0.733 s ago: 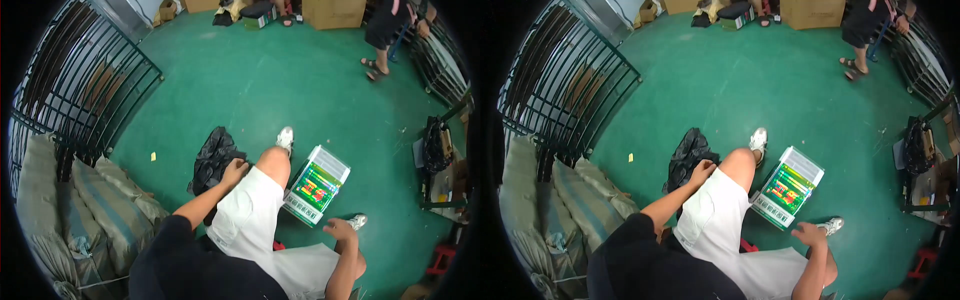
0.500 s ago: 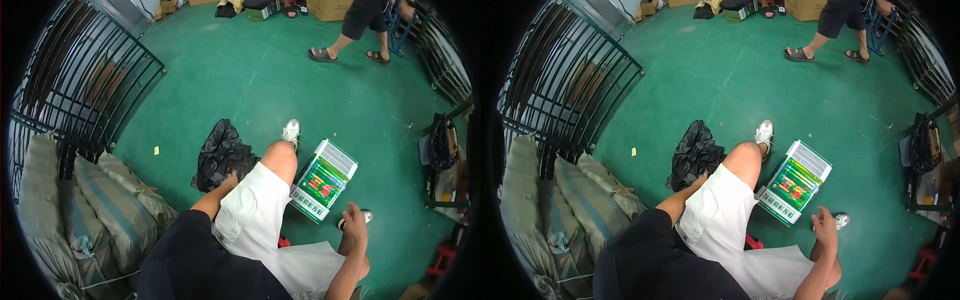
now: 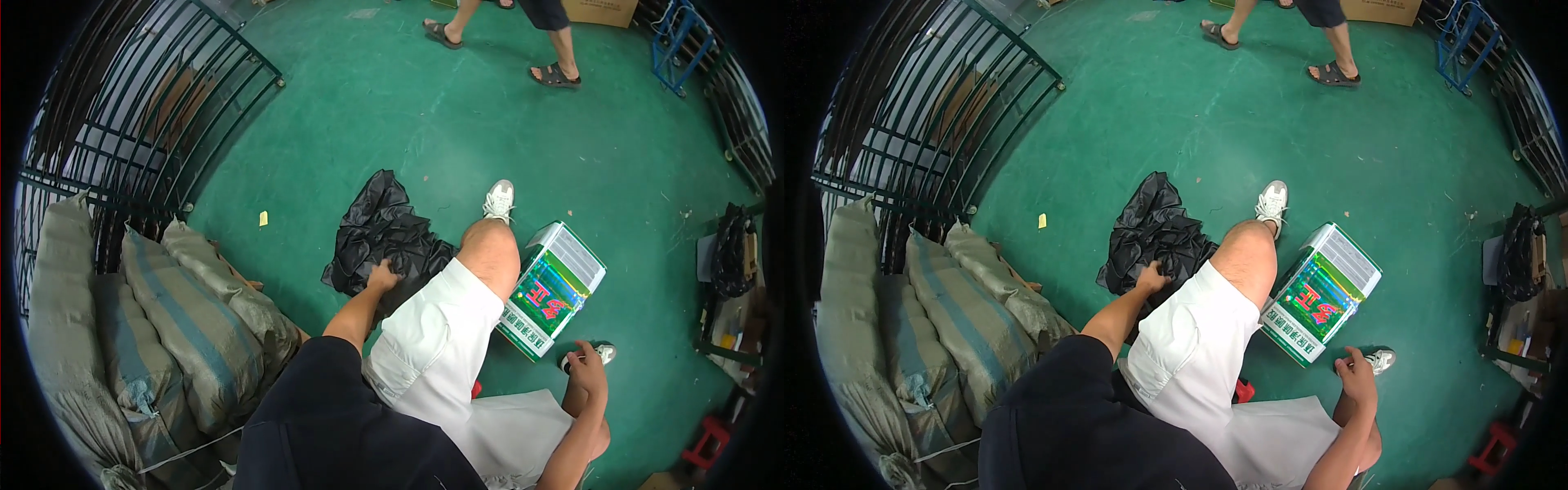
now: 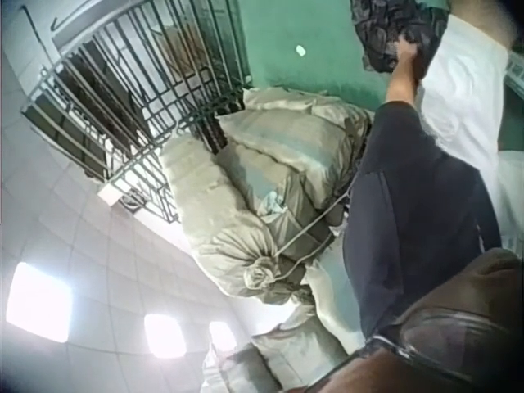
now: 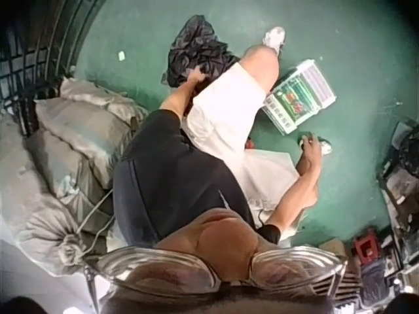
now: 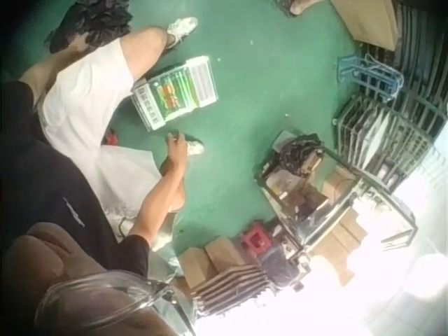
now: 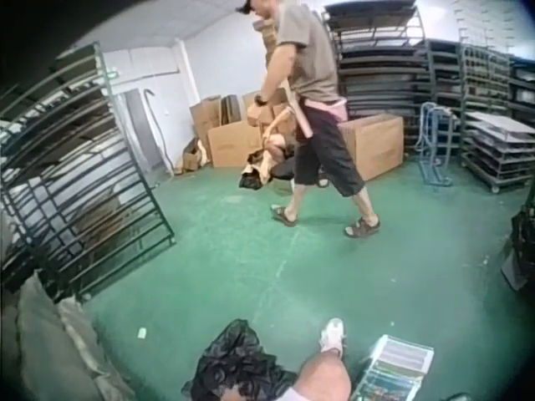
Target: Fitting black fabric covers over padded seat cushions or stool tops.
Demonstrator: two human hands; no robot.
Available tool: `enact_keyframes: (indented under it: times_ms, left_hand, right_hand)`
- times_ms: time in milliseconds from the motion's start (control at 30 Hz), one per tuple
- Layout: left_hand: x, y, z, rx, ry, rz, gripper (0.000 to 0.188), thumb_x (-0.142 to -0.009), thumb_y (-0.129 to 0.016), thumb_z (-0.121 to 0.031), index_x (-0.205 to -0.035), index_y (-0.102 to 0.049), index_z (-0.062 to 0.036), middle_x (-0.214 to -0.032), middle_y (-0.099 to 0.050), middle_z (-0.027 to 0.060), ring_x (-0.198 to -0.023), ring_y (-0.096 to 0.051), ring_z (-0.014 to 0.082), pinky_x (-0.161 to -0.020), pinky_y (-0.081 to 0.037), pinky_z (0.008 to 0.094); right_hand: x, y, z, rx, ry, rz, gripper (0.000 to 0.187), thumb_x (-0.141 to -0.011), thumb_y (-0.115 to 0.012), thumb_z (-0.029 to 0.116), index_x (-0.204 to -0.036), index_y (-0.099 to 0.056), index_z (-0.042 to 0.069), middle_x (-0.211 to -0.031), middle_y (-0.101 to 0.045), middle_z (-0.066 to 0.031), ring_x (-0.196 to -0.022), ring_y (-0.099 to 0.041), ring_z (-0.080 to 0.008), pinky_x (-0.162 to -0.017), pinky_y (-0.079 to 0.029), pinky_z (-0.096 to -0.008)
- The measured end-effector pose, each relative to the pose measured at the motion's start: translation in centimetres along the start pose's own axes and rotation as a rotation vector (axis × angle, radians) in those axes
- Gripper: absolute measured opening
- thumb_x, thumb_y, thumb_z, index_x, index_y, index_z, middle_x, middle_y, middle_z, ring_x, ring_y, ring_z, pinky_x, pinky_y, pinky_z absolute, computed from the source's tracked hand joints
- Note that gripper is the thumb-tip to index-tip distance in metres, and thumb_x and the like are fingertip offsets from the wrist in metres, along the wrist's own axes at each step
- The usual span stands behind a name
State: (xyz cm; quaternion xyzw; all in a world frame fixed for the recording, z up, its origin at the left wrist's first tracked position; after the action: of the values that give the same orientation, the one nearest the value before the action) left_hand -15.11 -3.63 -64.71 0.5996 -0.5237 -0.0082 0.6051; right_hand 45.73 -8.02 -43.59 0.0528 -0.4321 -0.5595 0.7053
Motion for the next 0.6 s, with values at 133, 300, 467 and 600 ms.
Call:
enact_keyframes:
  times_ms: [133,300,467,600]
  left_hand:
    - [-2.6,-1.1,3.1,0.048,-0.038,-0.003,0.061,-0.068,-0.081,-0.028,-0.120,-0.056,-0.0084,-0.117,-0.063,0.0208,-0.113,-0.060,0.0356,-0.096,-0.048,0.0411]
    - [-2.0,0.0,3.3,0.337,0.010,-0.040,0.021,-0.065,-0.074,-0.012,-0.075,-0.062,0.0026,-0.068,-0.065,0.0144,-0.057,-0.063,0.0263,-0.051,-0.048,0.0386]
    - [3.8,2.4,-2.7,0.494,-0.041,0.112,0.025,-0.082,-0.069,-0.017,-0.061,-0.061,-0.0069,-0.050,-0.050,0.0037,-0.039,-0.037,0.0154,-0.039,-0.026,0.0350]
    - [3.3,6.7,-0.9,0.855,-0.047,-0.075,0.012,-0.083,-0.071,-0.017,-0.085,-0.066,-0.0062,-0.081,-0.063,-0.0006,-0.074,-0.054,0.0125,-0.070,-0.043,0.0308]
  right_hand:
    - [-1.0,-0.8,0.4,0.064,0.025,0.014,0.042,-0.085,-0.067,0.018,-0.121,-0.057,-0.002,-0.082,-0.067,-0.0131,-0.071,-0.065,-0.0216,-0.065,-0.051,-0.0331]
    - [-1.9,-0.8,1.0,0.104,0.048,-0.001,0.046,-0.084,-0.068,0.024,-0.122,-0.057,0.000,-0.086,-0.068,-0.0151,-0.078,-0.067,-0.0281,-0.070,-0.051,-0.0373]
    - [-0.3,0.9,2.6,0.102,0.011,-0.006,0.049,-0.083,-0.067,0.025,-0.122,-0.057,-0.001,-0.091,-0.068,-0.0188,-0.086,-0.066,-0.0345,-0.077,-0.051,-0.0422]
    - [-0.4,1.5,3.9,0.086,0.087,-0.030,0.050,-0.082,-0.067,0.025,-0.121,-0.057,-0.004,-0.094,-0.068,-0.0218,-0.089,-0.066,-0.0368,-0.078,-0.051,-0.0426]
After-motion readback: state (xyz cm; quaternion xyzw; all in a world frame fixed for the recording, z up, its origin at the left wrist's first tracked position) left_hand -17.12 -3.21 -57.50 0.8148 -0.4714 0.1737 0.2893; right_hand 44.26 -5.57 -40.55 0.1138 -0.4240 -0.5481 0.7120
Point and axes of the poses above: each hand's wrist, its own x-axis away from the middle knuckle, its own y-axis out of the back of the hand, z = x × y, the point moved 9 cm from there along -x, towards the middle knuckle
